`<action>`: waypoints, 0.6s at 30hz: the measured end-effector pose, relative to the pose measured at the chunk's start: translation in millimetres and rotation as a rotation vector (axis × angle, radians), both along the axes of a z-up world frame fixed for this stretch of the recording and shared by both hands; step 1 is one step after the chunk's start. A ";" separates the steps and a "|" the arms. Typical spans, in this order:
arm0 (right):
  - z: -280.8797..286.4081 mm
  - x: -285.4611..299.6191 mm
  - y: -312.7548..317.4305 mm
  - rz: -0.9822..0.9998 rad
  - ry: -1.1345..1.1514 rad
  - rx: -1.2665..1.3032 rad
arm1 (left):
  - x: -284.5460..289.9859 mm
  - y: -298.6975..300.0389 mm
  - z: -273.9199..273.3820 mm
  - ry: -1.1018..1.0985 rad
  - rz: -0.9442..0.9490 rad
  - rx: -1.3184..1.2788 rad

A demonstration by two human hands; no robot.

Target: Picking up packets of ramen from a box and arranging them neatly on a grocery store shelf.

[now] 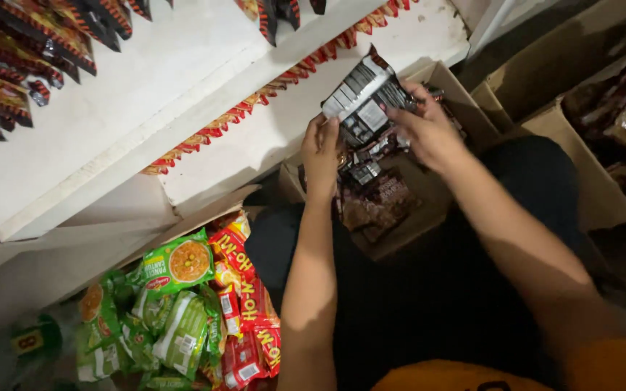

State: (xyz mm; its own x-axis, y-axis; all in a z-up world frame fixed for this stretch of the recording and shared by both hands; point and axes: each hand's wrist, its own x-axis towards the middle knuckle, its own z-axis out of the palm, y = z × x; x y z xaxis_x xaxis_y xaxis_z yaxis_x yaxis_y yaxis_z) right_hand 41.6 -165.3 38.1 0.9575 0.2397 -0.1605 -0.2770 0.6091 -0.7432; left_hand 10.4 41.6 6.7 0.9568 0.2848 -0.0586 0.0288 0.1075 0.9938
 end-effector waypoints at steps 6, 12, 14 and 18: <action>-46.7 11.9 -47.1 0.070 -0.018 -0.272 | -7.8 -10.1 20.2 -0.041 -0.156 -0.028; -47.9 8.7 -28.7 0.000 -0.155 -0.313 | -11.4 -20.1 23.7 -0.039 -0.051 -0.045; -38.9 7.4 -24.6 -0.031 -0.119 -0.242 | -11.2 -19.4 26.0 -0.107 0.012 -0.026; -27.6 1.3 -18.9 -0.208 -0.213 -0.349 | -19.7 -22.0 39.4 -0.273 0.193 0.171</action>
